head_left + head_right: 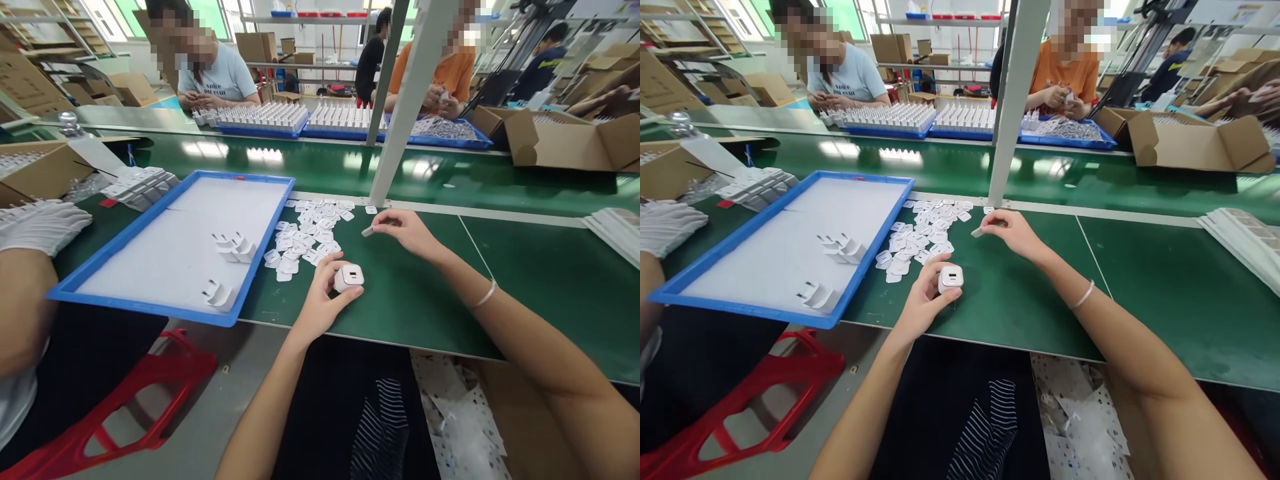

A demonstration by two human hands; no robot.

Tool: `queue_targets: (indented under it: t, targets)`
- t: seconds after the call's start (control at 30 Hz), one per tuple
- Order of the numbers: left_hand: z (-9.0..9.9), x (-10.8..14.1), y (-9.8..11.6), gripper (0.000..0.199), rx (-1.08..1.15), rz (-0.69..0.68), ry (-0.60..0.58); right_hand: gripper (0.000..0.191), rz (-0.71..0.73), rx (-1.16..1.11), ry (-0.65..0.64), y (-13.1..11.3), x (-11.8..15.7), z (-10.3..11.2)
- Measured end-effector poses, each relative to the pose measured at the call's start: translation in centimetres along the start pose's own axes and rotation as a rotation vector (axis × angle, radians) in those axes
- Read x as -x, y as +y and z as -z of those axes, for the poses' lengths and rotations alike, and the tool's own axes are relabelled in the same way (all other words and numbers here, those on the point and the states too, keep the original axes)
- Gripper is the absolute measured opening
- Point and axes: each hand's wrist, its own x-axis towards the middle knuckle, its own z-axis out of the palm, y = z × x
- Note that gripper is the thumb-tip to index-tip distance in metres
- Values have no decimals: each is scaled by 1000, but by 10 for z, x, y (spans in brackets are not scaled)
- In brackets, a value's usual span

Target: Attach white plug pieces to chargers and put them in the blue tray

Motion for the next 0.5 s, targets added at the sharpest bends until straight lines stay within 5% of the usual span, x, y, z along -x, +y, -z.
queue_targets:
  t: [0.17,0.33,0.5]
  targets:
    - [-4,2,5,36,-63,-39,-140,16,15,-224,-318,-44,42,-19]
    - [-6,4,4,35,-15,-108,-30,28,-110,-437,-164,-56,58,-33]
    - [-6,6,2,40,-38,-163,6,25,-478,-881,-245,-50,64,-41]
